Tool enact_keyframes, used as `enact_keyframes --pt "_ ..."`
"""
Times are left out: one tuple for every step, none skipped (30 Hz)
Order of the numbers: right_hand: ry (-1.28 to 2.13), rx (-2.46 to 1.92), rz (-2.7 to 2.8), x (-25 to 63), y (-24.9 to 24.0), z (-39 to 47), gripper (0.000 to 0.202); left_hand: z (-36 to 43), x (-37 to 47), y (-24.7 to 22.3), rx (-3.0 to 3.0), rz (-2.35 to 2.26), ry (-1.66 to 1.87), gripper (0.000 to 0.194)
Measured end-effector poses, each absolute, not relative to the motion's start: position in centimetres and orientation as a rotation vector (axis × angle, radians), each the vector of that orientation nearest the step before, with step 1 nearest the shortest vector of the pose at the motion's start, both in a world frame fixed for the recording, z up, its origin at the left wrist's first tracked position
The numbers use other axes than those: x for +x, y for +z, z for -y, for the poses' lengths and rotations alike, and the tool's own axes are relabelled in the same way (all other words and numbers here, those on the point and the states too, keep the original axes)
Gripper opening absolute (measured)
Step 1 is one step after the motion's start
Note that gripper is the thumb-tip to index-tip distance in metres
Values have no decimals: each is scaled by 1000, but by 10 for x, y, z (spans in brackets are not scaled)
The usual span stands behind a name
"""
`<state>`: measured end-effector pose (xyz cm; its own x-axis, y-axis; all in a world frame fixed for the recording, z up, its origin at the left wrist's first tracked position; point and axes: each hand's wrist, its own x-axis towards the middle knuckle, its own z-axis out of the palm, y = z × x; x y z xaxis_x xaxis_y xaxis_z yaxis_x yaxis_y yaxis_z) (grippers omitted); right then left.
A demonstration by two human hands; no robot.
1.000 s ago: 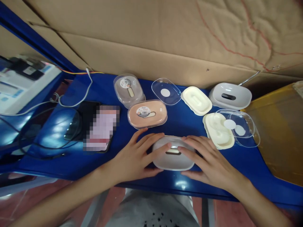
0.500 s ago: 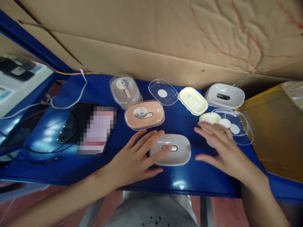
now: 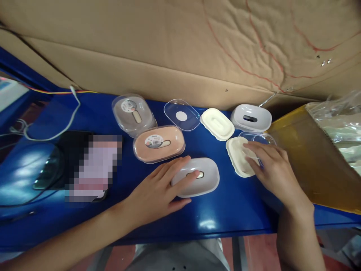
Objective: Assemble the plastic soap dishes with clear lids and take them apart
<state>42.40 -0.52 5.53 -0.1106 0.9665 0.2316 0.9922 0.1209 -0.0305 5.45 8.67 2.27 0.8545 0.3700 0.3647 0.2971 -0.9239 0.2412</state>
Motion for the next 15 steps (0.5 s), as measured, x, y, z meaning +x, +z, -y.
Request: enact_keyframes --pt "-247 -1990 2167 426 56 6 34 -87 53 23 2829 -523 613 69" --pt "-293 -2027 2142 427 55 6 33 -87 52 24 2801 -528 611 70" --pt "-328 -2057 2130 428 55 6 32 -88 51 25 2772 -534 610 71" --pt "-348 -2079 2127 429 54 7 32 -89 49 27 2744 -542 614 72" --pt "-355 -2090 2131 429 53 7 32 -90 49 29 2721 -552 620 72" --pt "-356 -2091 2137 429 52 7 33 -91 48 31 2704 -559 627 72" --pt "-357 -2087 2138 429 51 6 35 -92 47 32 2695 -564 632 72" --pt "-364 -2085 2133 428 50 5 37 -92 47 33 2693 -566 635 71" --pt "-376 -2087 2122 428 49 3 39 -93 47 33 2696 -559 636 69" --pt "-393 -2093 2105 428 48 2 41 -92 47 33 2701 -549 634 68" --pt "-404 -2102 2090 428 48 0 41 -92 47 32 2706 -539 625 66" --pt "-406 -2109 2077 428 48 -2 41 -92 48 31 2711 -531 618 65" --pt "-400 -2112 2064 428 48 -2 41 -91 48 29 2714 -526 609 64" --pt "-383 -2104 2047 428 50 -2 41 -91 49 29 2715 -524 606 63" --pt "-354 -2080 2023 426 52 -1 41 -91 49 28 2714 -528 606 63"
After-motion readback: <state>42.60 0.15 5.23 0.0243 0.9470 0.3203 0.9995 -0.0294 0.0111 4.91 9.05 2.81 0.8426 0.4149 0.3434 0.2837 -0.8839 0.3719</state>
